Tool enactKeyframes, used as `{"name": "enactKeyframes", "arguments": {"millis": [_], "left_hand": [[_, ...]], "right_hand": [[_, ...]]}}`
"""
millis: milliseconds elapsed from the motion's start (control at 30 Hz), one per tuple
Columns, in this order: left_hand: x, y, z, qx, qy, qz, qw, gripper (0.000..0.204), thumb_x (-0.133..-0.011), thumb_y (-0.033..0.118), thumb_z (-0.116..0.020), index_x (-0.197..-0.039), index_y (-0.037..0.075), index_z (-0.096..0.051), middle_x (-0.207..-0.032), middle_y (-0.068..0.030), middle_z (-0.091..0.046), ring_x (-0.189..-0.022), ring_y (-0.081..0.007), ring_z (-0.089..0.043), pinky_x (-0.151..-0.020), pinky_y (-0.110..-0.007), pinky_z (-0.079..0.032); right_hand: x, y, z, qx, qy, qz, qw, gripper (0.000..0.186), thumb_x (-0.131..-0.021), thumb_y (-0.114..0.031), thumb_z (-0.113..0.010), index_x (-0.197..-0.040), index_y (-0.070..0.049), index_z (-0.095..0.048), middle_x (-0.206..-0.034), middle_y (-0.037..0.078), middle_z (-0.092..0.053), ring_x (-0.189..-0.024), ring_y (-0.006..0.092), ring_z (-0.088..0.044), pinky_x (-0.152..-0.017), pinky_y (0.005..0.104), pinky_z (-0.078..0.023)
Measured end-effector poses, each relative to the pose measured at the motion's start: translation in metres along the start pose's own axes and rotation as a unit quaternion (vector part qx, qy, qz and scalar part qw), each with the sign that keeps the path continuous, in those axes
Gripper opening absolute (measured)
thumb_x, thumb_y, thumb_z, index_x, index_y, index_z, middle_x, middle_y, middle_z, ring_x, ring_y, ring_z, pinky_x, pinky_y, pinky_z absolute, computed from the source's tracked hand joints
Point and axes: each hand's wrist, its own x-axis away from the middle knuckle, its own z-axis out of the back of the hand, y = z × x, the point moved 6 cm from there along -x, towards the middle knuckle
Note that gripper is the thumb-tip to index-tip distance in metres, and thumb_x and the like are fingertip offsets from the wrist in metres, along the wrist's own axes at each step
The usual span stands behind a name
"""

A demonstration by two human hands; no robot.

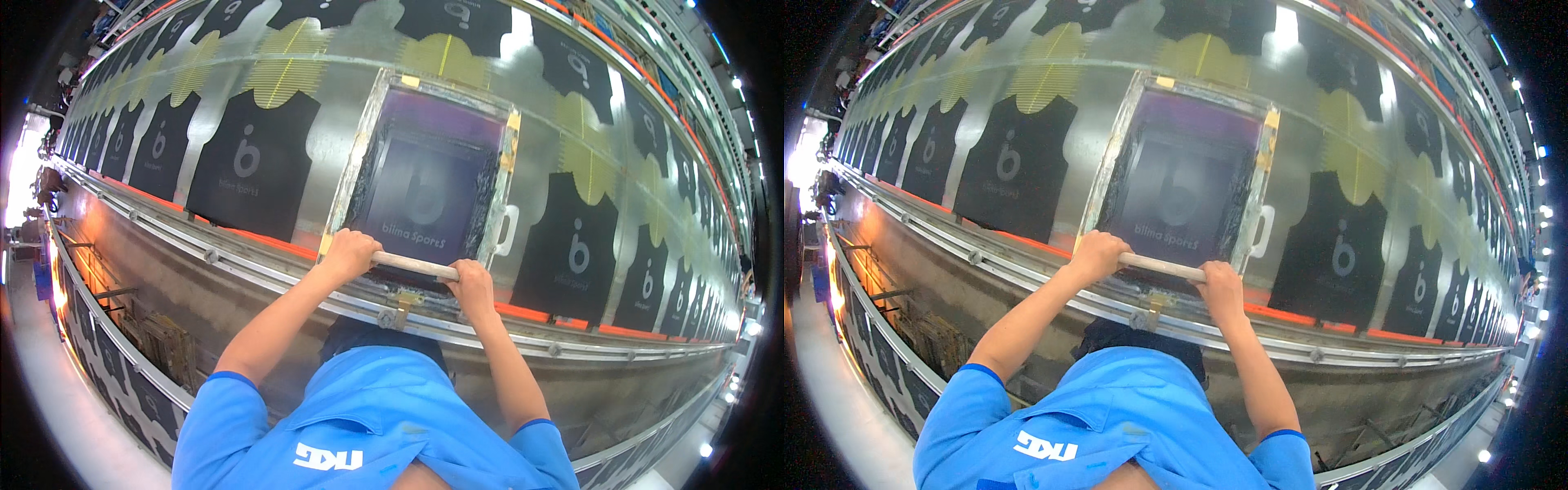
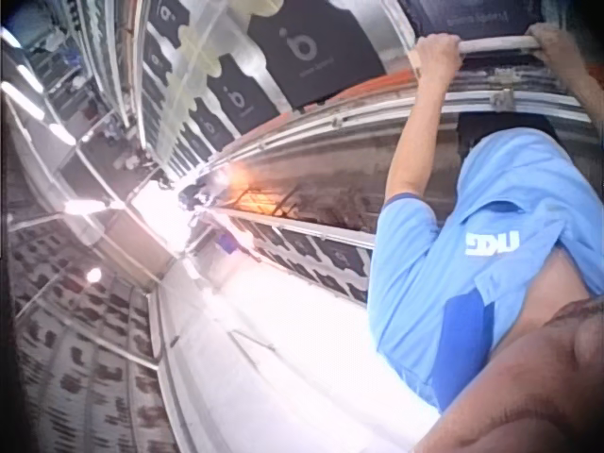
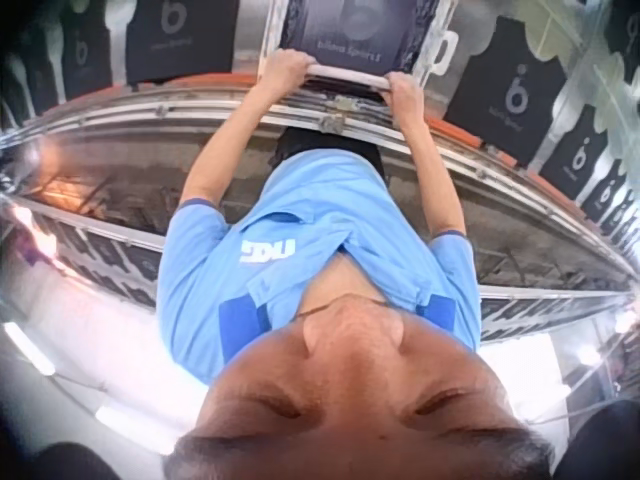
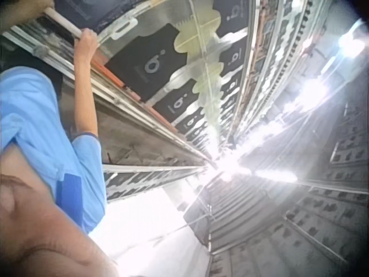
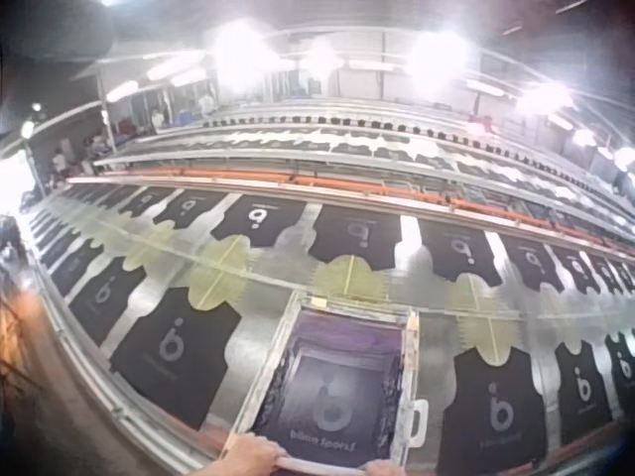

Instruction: The person repeatedly uses a squeegee to press ink through a screen-printing frame onto black t-shirts moving on a conveyor belt. The person maintains consistent pressure and motion across each shirt, then lifts the frame to advance to the next item.

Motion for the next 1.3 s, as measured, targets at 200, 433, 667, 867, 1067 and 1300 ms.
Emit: {"name": "enactKeyframes", "arguments": {"millis": [200,433,667,867,1067,1300], "left_hand": [[-0.110,-0.031,0.047,-0.035,0.013,0.000,0.999,0.032,-0.072,0.037,-0.082,-0.095,0.015,-0.075,-0.090,-0.0101,-0.073,-0.089,-0.0314,-0.069,-0.078,-0.045,-0.055],[-0.282,-0.077,0.112,-0.026,-0.050,0.030,0.998,0.044,-0.062,0.033,-0.087,-0.100,0.013,-0.077,-0.098,-0.0128,-0.074,-0.096,-0.0317,-0.070,-0.086,-0.043,-0.057],[-0.288,-0.087,0.090,-0.035,-0.062,0.036,0.997,0.044,-0.063,0.033,-0.086,-0.101,0.013,-0.077,-0.099,-0.0121,-0.075,-0.096,-0.0319,-0.070,-0.087,-0.042,-0.056],[-0.202,-0.064,0.057,-0.027,-0.024,0.003,0.999,0.038,-0.068,0.036,-0.084,-0.098,0.014,-0.076,-0.090,-0.0104,-0.074,-0.092,-0.0312,-0.070,-0.083,-0.043,-0.056],[-0.078,-0.018,0.021,-0.037,-0.078,0.022,0.996,0.028,-0.074,0.034,-0.081,-0.095,0.017,-0.075,-0.089,-0.0075,-0.073,-0.091,-0.0314,-0.070,-0.079,-0.045,-0.054],[-0.021,-0.006,0.006,-0.008,-0.104,0.029,0.994,0.035,-0.070,0.034,-0.084,-0.100,0.018,-0.077,-0.091,-0.0089,-0.074,-0.093,-0.0309,-0.070,-0.081,-0.045,-0.055]], "right_hand": [[-0.115,0.041,0.042,0.064,0.032,0.017,0.997,0.037,-0.070,-0.028,-0.085,-0.081,-0.002,-0.060,-0.081,0.017,-0.063,-0.084,0.0397,-0.062,-0.075,0.0480,-0.049],[-0.284,0.094,0.094,0.112,-0.015,-0.036,0.993,0.052,-0.065,-0.038,-0.089,-0.087,0.003,-0.067,-0.089,0.025,-0.068,-0.090,0.0409,-0.065,-0.080,0.0460,-0.051],[-0.282,0.111,0.074,0.092,-0.013,-0.066,0.993,0.053,-0.064,-0.039,-0.090,-0.089,0.003,-0.068,-0.089,0.023,-0.069,-0.090,0.0411,-0.066,-0.080,0.0463,-0.051],[-0.193,0.077,0.050,0.085,-0.006,-0.060,0.995,0.047,-0.068,-0.038,-0.087,-0.082,0.001,-0.064,-0.082,0.021,-0.067,-0.085,0.0410,-0.064,-0.078,0.0484,-0.049],[-0.072,0.032,0.015,0.039,0.015,-0.037,0.998,0.035,-0.068,-0.027,-0.086,-0.079,-0.003,-0.064,-0.078,0.017,-0.065,-0.082,0.0386,-0.064,-0.074,0.0475,-0.049],[-0.012,0.007,0.001,0.037,-0.033,-0.041,0.998,0.035,-0.069,-0.025,-0.087,-0.085,-0.003,-0.066,-0.084,0.013,-0.067,-0.086,0.0346,-0.065,-0.076,0.0443,-0.050]]}}
